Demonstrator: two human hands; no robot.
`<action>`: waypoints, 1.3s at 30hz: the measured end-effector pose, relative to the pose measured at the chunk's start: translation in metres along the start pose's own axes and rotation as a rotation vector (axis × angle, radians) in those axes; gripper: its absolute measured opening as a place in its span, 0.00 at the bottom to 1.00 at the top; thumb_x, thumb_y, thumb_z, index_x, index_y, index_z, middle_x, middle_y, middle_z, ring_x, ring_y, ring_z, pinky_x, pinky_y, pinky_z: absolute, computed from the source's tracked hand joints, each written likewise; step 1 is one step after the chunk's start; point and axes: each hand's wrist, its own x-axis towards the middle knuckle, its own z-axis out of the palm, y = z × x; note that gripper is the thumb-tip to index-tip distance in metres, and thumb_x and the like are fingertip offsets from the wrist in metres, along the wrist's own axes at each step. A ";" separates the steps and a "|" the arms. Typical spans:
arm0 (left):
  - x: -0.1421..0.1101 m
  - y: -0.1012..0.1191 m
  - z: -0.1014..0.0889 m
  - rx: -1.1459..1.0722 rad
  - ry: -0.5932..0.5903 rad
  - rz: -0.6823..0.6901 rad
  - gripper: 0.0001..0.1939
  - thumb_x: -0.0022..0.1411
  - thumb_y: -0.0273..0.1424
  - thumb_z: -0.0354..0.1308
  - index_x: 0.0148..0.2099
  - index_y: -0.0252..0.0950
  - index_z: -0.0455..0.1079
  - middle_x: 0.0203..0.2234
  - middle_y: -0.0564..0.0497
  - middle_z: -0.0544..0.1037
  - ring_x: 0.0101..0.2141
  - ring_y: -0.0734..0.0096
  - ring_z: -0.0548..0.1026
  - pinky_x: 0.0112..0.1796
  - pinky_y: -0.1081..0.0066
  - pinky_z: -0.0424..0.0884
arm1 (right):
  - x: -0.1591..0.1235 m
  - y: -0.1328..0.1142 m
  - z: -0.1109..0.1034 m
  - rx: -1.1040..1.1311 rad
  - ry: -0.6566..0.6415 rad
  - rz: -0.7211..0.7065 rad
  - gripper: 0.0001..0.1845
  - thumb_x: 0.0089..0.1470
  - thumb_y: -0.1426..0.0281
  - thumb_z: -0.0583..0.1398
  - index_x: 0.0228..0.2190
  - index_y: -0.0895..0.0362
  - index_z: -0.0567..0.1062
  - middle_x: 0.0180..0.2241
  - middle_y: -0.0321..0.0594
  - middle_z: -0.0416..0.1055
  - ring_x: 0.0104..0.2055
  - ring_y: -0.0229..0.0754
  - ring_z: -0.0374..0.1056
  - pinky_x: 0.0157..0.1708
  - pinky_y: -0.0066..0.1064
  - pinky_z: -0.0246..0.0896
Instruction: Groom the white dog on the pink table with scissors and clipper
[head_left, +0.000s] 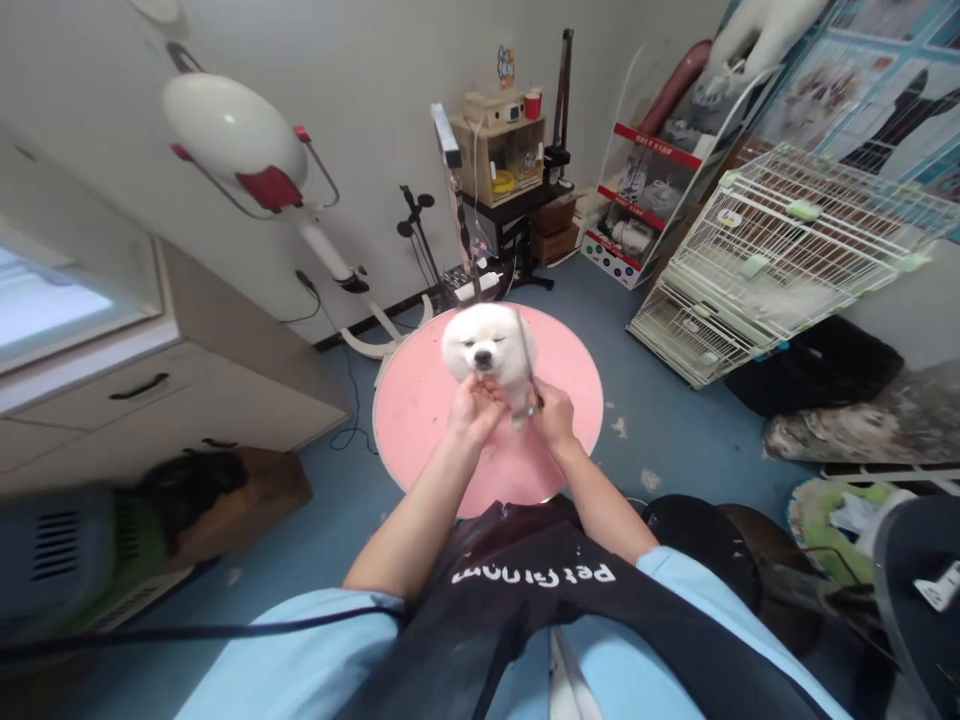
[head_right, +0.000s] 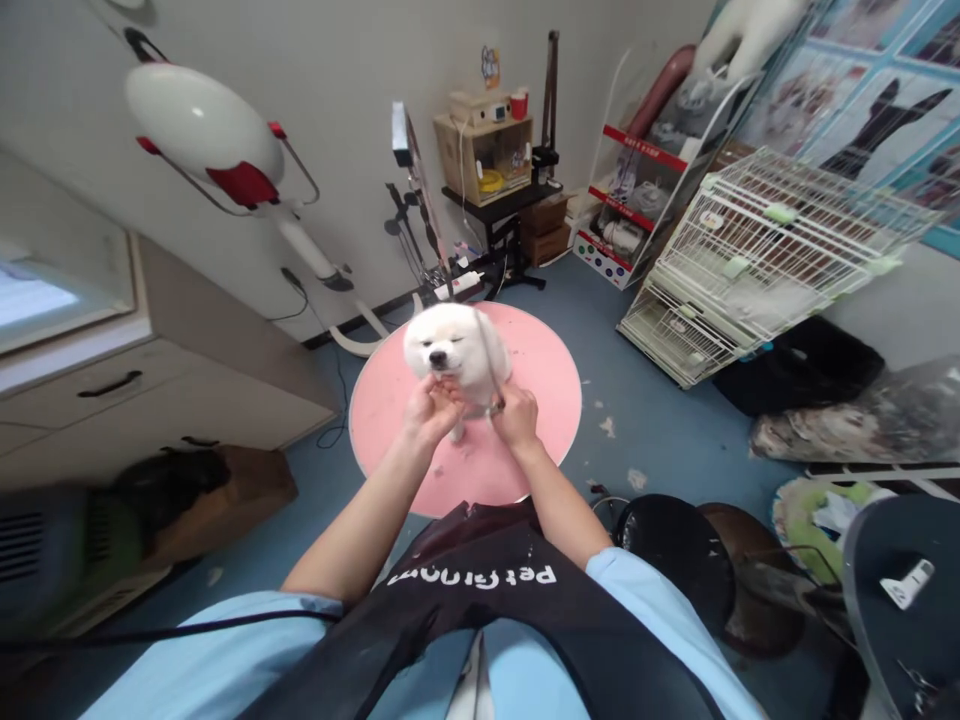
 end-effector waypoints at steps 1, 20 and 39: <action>0.000 0.002 0.000 0.011 0.009 0.010 0.15 0.73 0.28 0.46 0.30 0.33 0.62 0.19 0.55 0.65 0.17 0.83 0.63 0.20 0.80 0.58 | 0.002 0.003 0.006 0.119 0.001 0.121 0.11 0.56 0.63 0.55 0.31 0.56 0.75 0.25 0.38 0.70 0.30 0.42 0.65 0.35 0.32 0.61; -0.008 0.027 0.001 0.115 0.097 0.181 0.13 0.70 0.21 0.45 0.31 0.34 0.60 0.19 0.56 0.65 0.16 0.84 0.61 0.19 0.82 0.57 | -0.023 0.050 0.024 0.943 -0.368 0.601 0.19 0.58 0.49 0.57 0.29 0.51 0.65 0.21 0.30 0.58 0.24 0.38 0.59 0.36 0.35 0.66; -0.008 0.018 -0.005 0.215 0.110 0.277 0.11 0.67 0.21 0.53 0.29 0.32 0.64 0.18 0.56 0.64 0.15 0.85 0.60 0.16 0.84 0.55 | -0.038 -0.017 0.065 0.755 -0.530 0.282 0.24 0.40 0.65 0.67 0.37 0.52 0.61 0.31 0.30 0.67 0.35 0.37 0.68 0.39 0.32 0.66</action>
